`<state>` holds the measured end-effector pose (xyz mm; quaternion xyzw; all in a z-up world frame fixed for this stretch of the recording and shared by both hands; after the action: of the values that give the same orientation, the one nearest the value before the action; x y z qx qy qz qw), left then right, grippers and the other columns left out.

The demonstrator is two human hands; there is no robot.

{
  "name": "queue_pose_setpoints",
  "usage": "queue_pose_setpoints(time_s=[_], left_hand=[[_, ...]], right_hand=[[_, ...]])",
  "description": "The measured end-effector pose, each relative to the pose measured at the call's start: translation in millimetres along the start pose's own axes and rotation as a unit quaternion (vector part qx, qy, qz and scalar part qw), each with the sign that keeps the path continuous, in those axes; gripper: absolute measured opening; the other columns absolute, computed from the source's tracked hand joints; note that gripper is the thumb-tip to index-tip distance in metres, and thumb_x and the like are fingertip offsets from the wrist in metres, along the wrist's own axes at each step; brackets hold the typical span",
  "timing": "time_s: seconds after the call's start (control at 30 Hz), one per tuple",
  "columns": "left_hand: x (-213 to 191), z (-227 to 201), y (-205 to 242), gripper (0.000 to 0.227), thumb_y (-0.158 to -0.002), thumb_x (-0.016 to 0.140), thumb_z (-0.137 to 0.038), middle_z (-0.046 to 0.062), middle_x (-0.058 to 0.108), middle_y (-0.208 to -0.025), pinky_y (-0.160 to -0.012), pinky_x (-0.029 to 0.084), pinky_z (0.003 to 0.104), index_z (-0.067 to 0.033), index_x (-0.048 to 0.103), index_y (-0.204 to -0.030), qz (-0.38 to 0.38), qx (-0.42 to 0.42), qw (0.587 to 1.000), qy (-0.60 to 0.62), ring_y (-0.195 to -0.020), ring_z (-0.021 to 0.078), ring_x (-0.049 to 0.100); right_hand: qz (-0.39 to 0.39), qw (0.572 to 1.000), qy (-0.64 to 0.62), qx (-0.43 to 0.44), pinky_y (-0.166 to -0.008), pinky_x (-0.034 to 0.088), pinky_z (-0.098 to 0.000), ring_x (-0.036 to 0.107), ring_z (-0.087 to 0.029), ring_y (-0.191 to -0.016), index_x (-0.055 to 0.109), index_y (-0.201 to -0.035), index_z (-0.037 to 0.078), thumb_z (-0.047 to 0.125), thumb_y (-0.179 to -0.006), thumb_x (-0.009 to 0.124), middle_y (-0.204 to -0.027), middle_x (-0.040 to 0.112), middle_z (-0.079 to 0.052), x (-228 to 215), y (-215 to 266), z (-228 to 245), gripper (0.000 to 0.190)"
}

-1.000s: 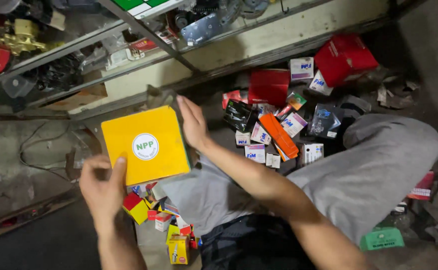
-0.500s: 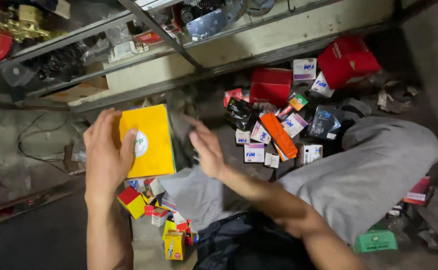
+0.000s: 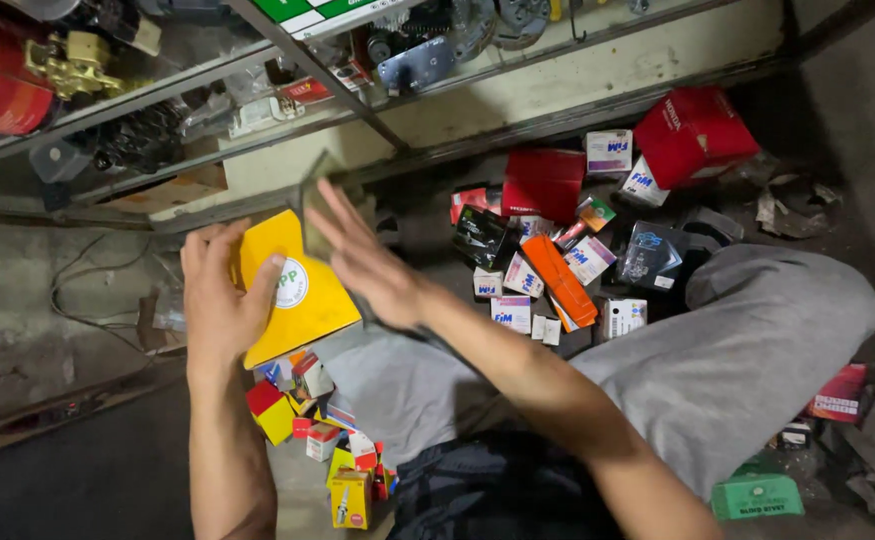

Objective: The person sits on the floor and scrubs the exterior of a yellow box with a green abrasive pad. They then place the yellow box on a shelf and pick up a red box, scrubbing its surfaces with the same pad. Finally, they place the red box on the shelf.

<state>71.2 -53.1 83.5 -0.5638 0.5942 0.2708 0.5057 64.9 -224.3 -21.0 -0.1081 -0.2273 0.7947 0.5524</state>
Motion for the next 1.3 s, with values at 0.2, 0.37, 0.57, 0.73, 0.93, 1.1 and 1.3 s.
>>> queue_pose_setpoints(time_s=[0.2,0.37,0.57,0.73,0.93,1.1,1.3], left_hand=[[5,7,8,0.042,-0.092,0.082,-0.017,0.018,0.057,-0.122,-0.104,0.048,0.041,-0.0002,0.069,-0.128,-0.036,-0.078,0.995,0.040,-0.121,0.0339,0.058],[5,22,9,0.041,-0.092,0.082,-0.017,0.018,0.056,-0.125,-0.104,0.050,0.039,-0.0002,0.069,-0.128,-0.041,-0.105,0.991,0.075,-0.121,0.0314,0.059],[4,7,13,0.043,-0.091,0.083,-0.014,0.017,0.056,-0.125,-0.105,0.049,0.038,0.0006,0.068,-0.129,-0.025,-0.057,0.995,0.076,-0.120,0.0312,0.058],[5,11,13,0.042,-0.091,0.084,-0.013,0.017,0.057,-0.123,-0.105,0.049,0.037,0.0007,0.069,-0.128,-0.039,-0.056,0.995,0.075,-0.119,0.0301,0.059],[4,26,13,0.038,-0.094,0.082,-0.013,0.015,0.055,-0.126,-0.106,0.050,0.036,0.0004,0.069,-0.128,-0.055,-0.114,0.986,0.112,-0.121,0.0275,0.060],[2,18,16,0.040,-0.094,0.081,-0.011,0.014,0.055,-0.125,-0.105,0.051,0.034,0.0008,0.068,-0.130,-0.019,-0.086,0.990,0.109,-0.120,0.0260,0.059],[-1,6,18,0.043,-0.090,0.084,-0.012,0.016,0.056,-0.124,-0.103,0.049,0.037,0.0008,0.068,-0.128,-0.034,-0.045,0.996,0.070,-0.119,0.0294,0.058]], right_hand=[[0.014,0.995,-0.087,0.055,-0.136,0.002,-0.0451,-0.004,-0.029,-0.168,0.023,-0.168,0.005,0.034,-0.118,0.028,-0.180,-0.002,-0.012,-3,-17,-14,0.057],[0.043,0.997,-0.052,0.048,-0.138,0.003,-0.0461,-0.005,-0.030,-0.169,0.024,-0.168,0.007,0.037,-0.119,0.028,-0.180,-0.005,-0.012,4,48,37,0.057],[0.017,1.000,-0.010,0.019,-0.139,0.004,-0.0456,-0.004,-0.030,-0.170,0.029,-0.167,0.008,0.041,-0.118,0.027,-0.181,-0.003,-0.012,3,20,15,0.059],[0.000,0.996,-0.085,0.042,-0.139,0.005,-0.0462,-0.001,-0.029,-0.171,0.033,-0.166,0.007,0.040,-0.119,0.028,-0.182,0.002,-0.012,0,-16,-9,0.058],[0.031,0.997,-0.043,0.059,-0.138,0.003,-0.0477,-0.003,-0.029,-0.170,0.026,-0.168,0.008,0.041,-0.116,0.031,-0.181,-0.002,-0.011,5,30,33,0.062],[0.038,0.999,-0.001,0.032,-0.141,0.001,-0.0478,-0.006,-0.028,-0.166,0.022,-0.170,0.009,0.043,-0.118,0.029,-0.181,-0.005,-0.011,8,23,26,0.062],[-0.058,0.964,-0.216,0.141,-0.133,0.016,-0.0362,0.021,-0.023,-0.162,0.025,-0.165,0.001,0.041,-0.116,0.032,-0.174,0.027,-0.015,8,-33,-66,0.063]])
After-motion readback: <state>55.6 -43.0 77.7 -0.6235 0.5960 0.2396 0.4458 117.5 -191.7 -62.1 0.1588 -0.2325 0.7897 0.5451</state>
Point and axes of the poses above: each hand's wrist, its own y-axis away from the middle knuckle, its own x-axis out of the palm, z = x × y, the point moved 6 cm from there along -y, towards the middle knuckle
